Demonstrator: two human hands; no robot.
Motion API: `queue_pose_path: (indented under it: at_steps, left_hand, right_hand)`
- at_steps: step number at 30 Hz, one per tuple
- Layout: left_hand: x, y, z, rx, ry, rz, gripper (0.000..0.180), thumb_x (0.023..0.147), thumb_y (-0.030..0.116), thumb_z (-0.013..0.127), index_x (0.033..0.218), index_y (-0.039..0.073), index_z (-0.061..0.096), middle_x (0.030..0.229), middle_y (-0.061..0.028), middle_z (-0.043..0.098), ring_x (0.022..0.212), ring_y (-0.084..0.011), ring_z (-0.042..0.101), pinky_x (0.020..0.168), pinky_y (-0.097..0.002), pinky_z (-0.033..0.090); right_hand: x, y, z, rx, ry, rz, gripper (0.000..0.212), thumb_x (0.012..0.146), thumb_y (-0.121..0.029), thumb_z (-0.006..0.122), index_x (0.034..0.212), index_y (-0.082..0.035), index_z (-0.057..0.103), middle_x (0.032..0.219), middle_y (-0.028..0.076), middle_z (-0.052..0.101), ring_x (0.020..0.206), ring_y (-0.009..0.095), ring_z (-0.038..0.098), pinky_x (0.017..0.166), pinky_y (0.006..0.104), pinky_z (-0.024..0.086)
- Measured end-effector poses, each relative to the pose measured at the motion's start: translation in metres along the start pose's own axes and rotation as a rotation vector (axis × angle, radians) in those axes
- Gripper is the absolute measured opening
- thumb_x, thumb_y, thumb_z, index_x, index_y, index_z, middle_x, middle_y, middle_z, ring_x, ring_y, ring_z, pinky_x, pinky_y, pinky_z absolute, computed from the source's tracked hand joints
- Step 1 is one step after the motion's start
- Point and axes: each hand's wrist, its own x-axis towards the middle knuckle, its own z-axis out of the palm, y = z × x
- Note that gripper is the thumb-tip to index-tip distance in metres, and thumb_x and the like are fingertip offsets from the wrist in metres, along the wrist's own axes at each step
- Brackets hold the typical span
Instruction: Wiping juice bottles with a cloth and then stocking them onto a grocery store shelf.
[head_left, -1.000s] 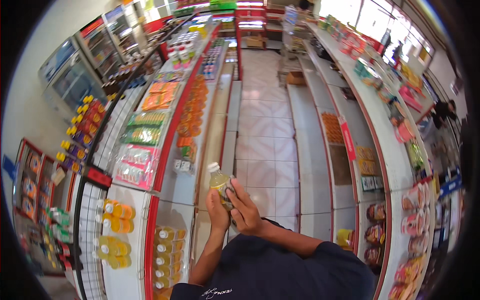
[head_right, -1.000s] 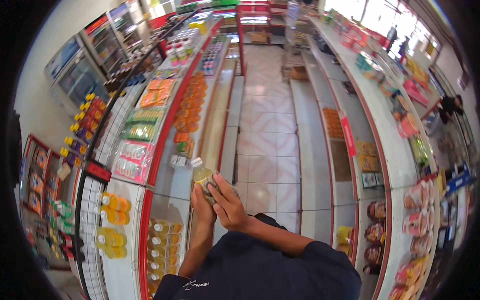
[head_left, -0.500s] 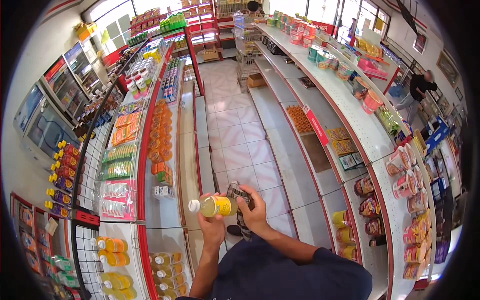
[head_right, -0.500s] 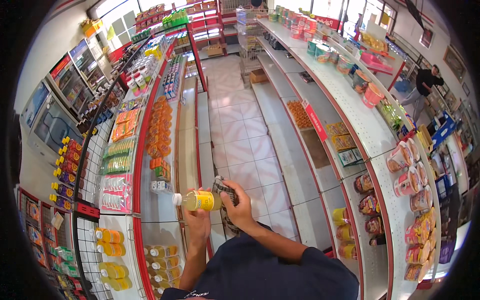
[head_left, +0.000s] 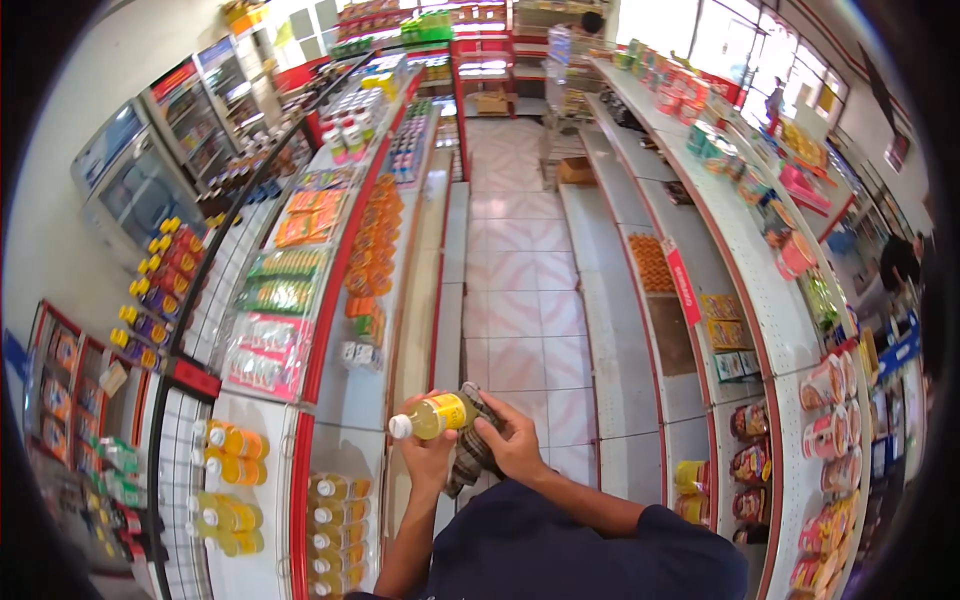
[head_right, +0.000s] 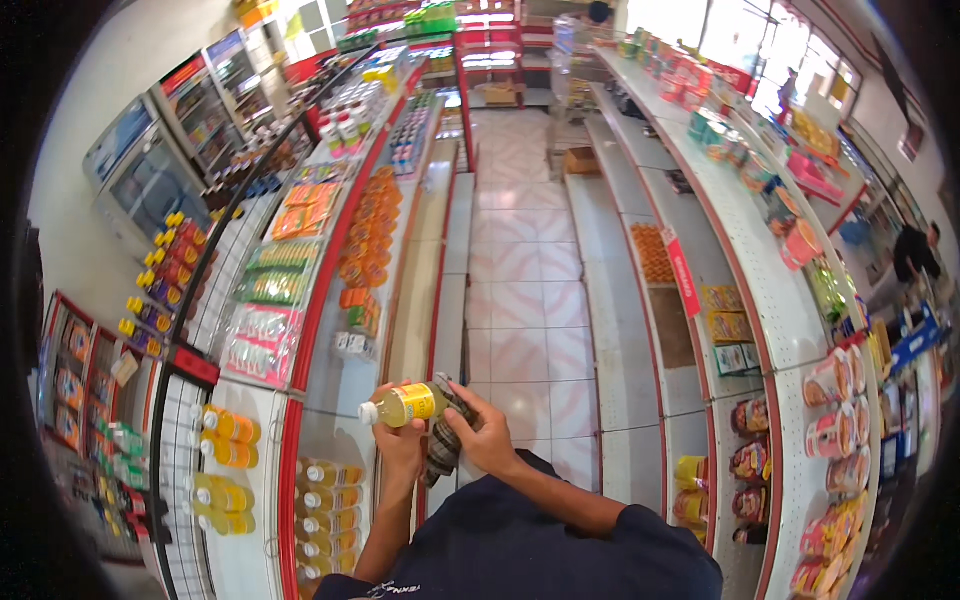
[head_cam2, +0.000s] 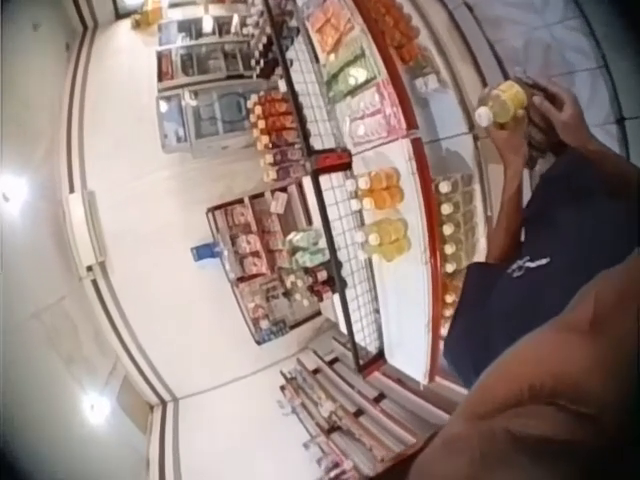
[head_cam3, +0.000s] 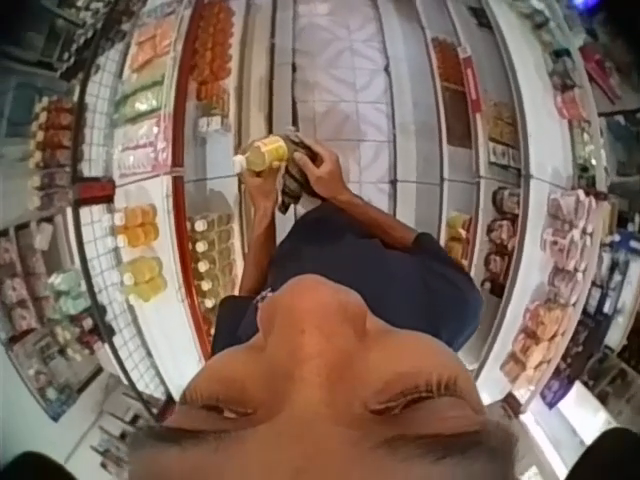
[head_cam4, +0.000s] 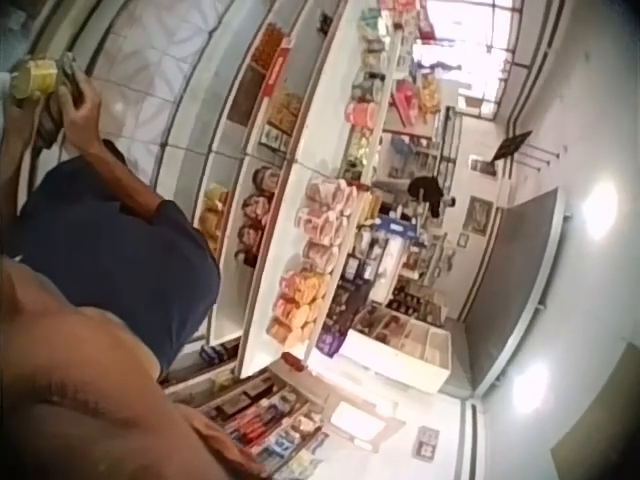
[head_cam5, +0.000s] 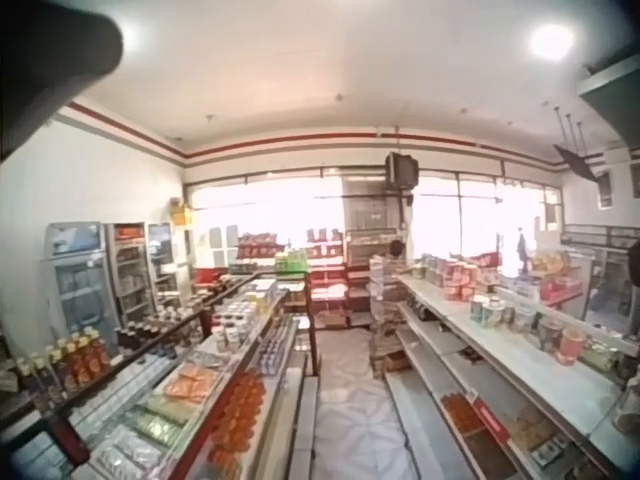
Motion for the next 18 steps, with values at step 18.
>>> queue_pose_path:
  at_steps: [18]
  left_hand:
    - [0.010, -0.016, -0.026, 0.020, 0.128, 0.071, 0.070, 0.089, 0.018, 0.073, 0.143, 0.002, 0.032, 0.135, -0.0177, 0.053, 0.120, -0.0232, 0.055, 0.102, -0.0350, 0.045]
  right_hand:
    - [0.061, -0.008, -0.023, -0.105, -0.252, 0.140, 0.034, 0.093, -0.003, 0.061, 0.126, 0.005, 0.058, 0.110, 0.005, 0.066, 0.094, 0.010, 0.062, 0.082, 0.0237, 0.050]
